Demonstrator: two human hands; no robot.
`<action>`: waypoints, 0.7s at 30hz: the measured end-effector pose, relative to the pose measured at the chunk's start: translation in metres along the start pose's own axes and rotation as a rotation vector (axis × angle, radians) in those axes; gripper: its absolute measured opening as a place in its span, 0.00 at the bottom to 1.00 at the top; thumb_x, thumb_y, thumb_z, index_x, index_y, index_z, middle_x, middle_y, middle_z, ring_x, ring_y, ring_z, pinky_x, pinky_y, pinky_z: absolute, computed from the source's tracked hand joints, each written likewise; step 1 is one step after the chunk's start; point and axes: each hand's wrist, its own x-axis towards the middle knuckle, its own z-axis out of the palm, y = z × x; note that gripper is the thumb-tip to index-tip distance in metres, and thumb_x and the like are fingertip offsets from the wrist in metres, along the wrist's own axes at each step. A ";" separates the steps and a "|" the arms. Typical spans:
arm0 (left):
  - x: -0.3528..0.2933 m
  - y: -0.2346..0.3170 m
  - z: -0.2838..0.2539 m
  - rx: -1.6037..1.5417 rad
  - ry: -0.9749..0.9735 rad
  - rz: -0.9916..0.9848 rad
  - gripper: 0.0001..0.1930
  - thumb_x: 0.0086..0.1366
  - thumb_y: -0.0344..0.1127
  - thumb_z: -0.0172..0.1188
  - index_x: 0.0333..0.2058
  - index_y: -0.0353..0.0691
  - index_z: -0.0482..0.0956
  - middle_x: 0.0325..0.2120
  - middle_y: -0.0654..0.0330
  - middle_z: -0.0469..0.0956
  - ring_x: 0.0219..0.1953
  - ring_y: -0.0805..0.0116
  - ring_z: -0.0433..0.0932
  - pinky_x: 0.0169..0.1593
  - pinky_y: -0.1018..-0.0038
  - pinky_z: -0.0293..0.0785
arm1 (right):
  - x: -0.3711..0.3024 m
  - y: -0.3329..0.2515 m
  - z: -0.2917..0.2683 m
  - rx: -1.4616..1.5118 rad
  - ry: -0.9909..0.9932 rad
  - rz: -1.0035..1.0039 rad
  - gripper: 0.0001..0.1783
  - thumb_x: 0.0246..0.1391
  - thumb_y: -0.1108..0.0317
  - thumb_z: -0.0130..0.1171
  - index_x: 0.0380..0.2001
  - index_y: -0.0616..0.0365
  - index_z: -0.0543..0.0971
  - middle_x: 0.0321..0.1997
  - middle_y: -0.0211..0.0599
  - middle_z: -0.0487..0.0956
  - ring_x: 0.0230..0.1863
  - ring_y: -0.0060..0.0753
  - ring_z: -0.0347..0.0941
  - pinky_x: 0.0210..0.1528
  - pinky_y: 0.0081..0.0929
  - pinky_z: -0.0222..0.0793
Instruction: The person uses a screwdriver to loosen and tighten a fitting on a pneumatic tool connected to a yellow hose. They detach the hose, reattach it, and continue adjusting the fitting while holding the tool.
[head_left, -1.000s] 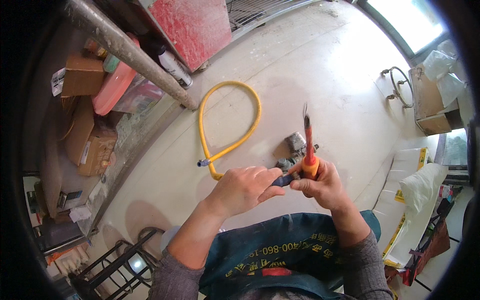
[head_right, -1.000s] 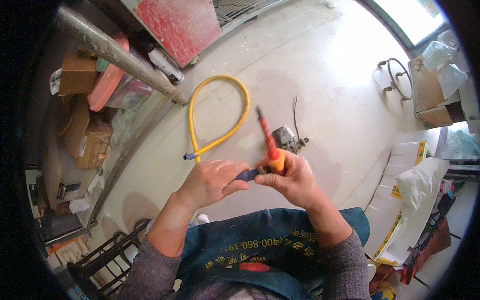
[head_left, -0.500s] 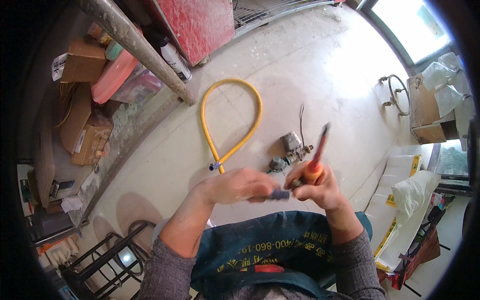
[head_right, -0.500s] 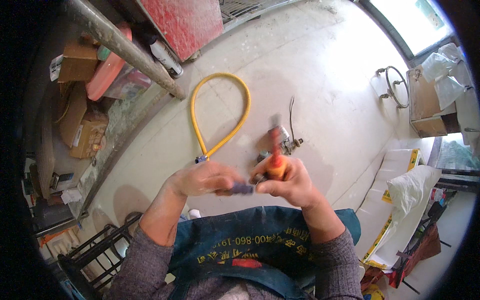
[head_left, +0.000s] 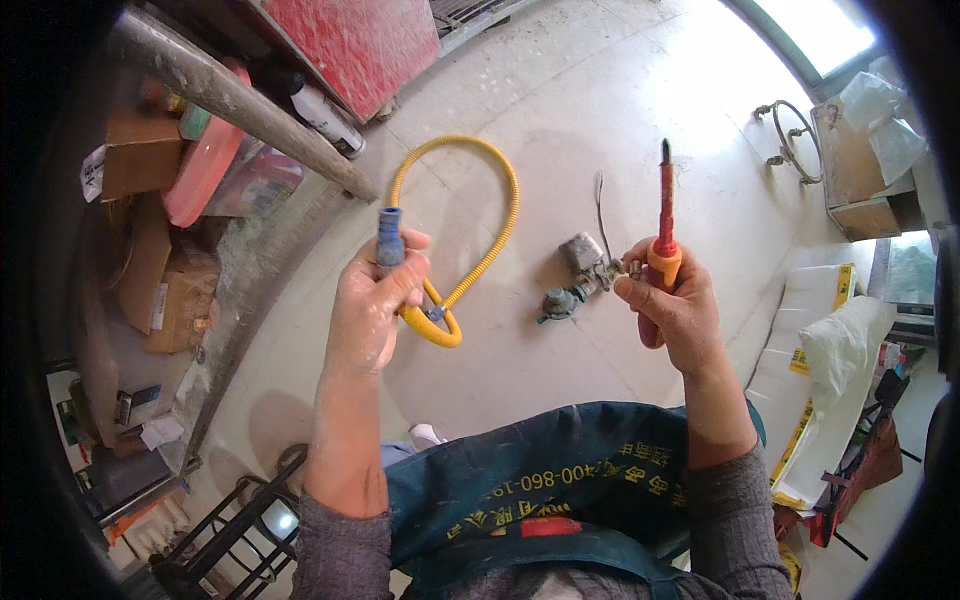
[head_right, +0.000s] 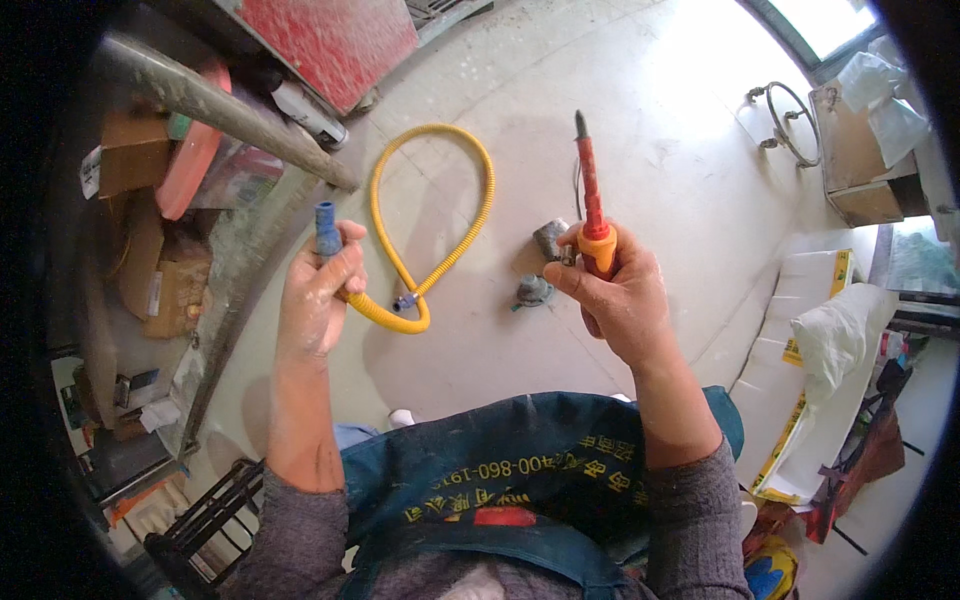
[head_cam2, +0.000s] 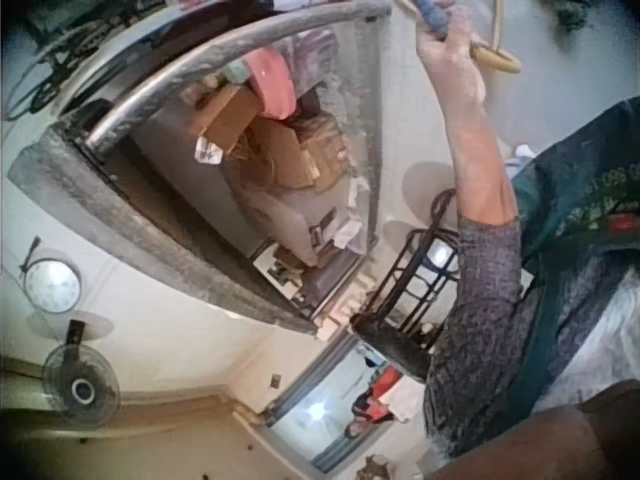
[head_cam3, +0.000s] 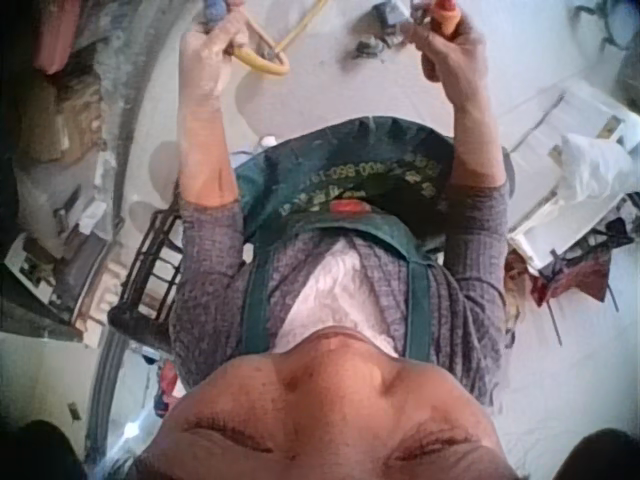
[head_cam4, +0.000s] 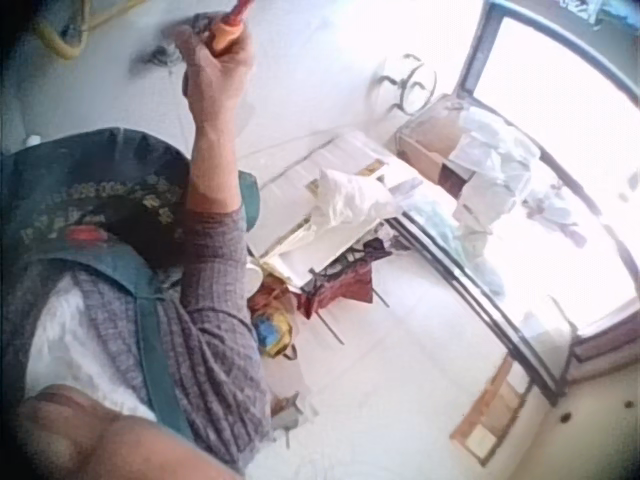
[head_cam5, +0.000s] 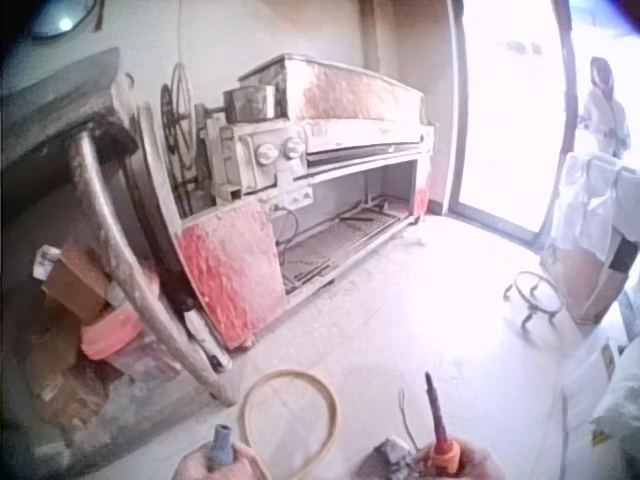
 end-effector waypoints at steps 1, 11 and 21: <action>0.004 0.000 -0.004 -0.078 0.048 0.040 0.11 0.60 0.29 0.58 0.41 0.38 0.71 0.23 0.69 0.65 0.24 0.80 0.64 0.31 0.83 0.62 | 0.000 0.000 0.001 -0.036 -0.019 -0.059 0.14 0.45 0.69 0.68 0.35 0.57 0.75 0.29 0.27 0.70 0.31 0.20 0.65 0.34 0.19 0.65; 0.036 -0.036 -0.040 -0.209 0.322 -0.099 0.18 0.63 0.48 0.56 0.42 0.41 0.68 0.21 0.69 0.66 0.23 0.79 0.66 0.32 0.77 0.67 | 0.000 0.006 0.004 -0.054 -0.047 -0.142 0.14 0.45 0.69 0.68 0.35 0.58 0.75 0.32 0.30 0.72 0.33 0.23 0.67 0.37 0.21 0.68; 0.044 -0.111 -0.036 0.051 0.094 -0.400 0.20 0.63 0.54 0.54 0.38 0.41 0.68 0.18 0.66 0.69 0.24 0.75 0.71 0.33 0.77 0.70 | -0.013 0.016 -0.002 -0.184 -0.070 -0.255 0.16 0.45 0.68 0.68 0.37 0.60 0.75 0.31 0.32 0.72 0.32 0.23 0.68 0.36 0.22 0.69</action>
